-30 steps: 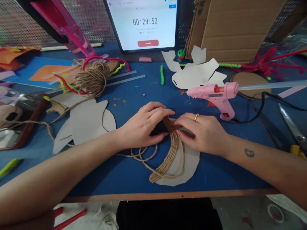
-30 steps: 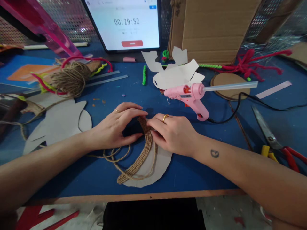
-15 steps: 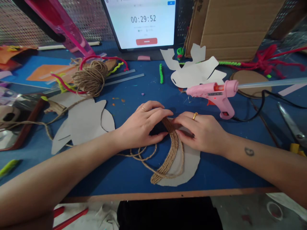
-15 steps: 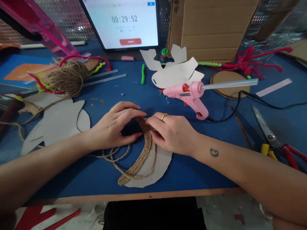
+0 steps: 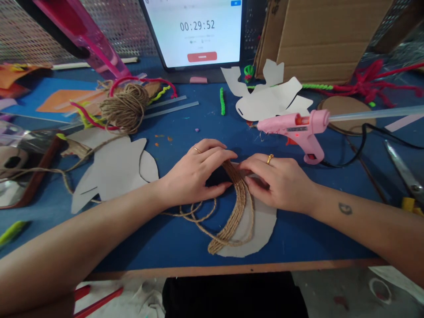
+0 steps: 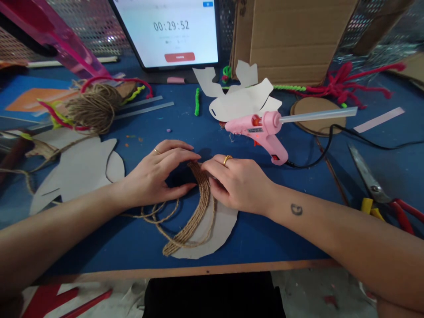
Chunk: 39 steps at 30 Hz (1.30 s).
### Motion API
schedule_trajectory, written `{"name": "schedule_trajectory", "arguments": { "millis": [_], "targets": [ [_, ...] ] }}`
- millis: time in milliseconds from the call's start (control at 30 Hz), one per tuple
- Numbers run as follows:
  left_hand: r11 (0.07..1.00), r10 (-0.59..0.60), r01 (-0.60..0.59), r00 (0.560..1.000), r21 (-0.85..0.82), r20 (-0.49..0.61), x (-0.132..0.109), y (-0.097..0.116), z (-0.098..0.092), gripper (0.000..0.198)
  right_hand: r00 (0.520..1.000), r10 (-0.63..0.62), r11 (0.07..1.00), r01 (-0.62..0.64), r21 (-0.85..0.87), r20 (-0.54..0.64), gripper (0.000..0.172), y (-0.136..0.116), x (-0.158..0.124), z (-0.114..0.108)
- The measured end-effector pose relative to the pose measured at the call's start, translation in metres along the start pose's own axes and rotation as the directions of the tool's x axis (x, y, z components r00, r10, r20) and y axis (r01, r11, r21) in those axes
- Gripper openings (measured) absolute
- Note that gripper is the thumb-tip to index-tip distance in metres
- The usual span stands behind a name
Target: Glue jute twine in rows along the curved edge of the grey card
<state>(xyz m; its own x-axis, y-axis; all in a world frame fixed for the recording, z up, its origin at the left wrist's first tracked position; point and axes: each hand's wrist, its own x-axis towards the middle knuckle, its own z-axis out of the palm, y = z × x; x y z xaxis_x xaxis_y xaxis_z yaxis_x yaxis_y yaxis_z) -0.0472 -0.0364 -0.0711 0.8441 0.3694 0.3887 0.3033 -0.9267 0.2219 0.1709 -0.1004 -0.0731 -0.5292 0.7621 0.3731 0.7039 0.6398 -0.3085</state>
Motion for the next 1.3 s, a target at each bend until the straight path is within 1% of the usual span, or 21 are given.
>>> {"name": "schedule_trajectory", "arguments": {
  "millis": [233, 467, 700, 833, 900, 967, 1067, 1200, 1300],
  "targets": [
    [1.0, 0.006, -0.006, 1.0, 0.018, -0.005, 0.001, 0.0, 0.001, 0.041, 1.0, -0.008, 1.0, 0.008, 0.007, -0.012, 0.023, 0.0, -0.001, -0.001],
    [1.0, 0.022, -0.022, 1.0, 0.022, 0.006, 0.001, 0.0, 0.0, 0.036, 0.999, 0.036, 0.992, -0.033, 0.125, -0.02, 0.015, 0.004, 0.002, -0.003],
    [0.999, 0.037, -0.037, 0.999, 0.027, 0.0, 0.001, 0.0, -0.001, 0.035, 0.996, 0.075, 0.964, -0.085, 0.253, 0.046, 0.015, 0.005, 0.002, -0.008],
    [0.998, 0.066, -0.065, 0.997, 0.017, -0.032, 0.0, 0.001, -0.004, 0.028, 0.996, 0.079, 0.955, -0.089, 0.283, 0.047, 0.013, 0.005, 0.003, -0.009],
    [0.995, 0.1, -0.101, 0.994, -0.008, -0.046, -0.001, 0.001, -0.006, 0.025, 0.996, 0.077, 0.952, -0.087, 0.294, 0.044, 0.014, 0.005, 0.003, -0.009],
    [0.989, 0.147, -0.148, 0.989, -0.027, -0.031, -0.002, 0.001, -0.008, 0.026, 0.996, 0.08, 0.948, -0.087, 0.306, 0.035, 0.015, 0.006, 0.003, -0.008],
    [0.979, 0.202, -0.202, 0.979, -0.002, 0.025, -0.004, 0.002, -0.009, 0.029, 0.996, 0.083, 0.949, -0.092, 0.302, 0.042, 0.017, 0.006, 0.003, -0.008],
    [0.965, 0.246, -0.253, 0.965, 0.072, 0.09, -0.003, 0.004, -0.01, 0.03, 0.996, 0.081, 0.956, -0.091, 0.278, 0.046, 0.018, 0.006, 0.004, -0.009],
    [0.959, 0.256, -0.268, 0.959, 0.09, 0.123, -0.002, 0.006, -0.009, 0.032, 0.996, 0.079, 0.959, -0.087, 0.27, 0.042, 0.017, 0.006, 0.005, -0.01]
  ]
}}
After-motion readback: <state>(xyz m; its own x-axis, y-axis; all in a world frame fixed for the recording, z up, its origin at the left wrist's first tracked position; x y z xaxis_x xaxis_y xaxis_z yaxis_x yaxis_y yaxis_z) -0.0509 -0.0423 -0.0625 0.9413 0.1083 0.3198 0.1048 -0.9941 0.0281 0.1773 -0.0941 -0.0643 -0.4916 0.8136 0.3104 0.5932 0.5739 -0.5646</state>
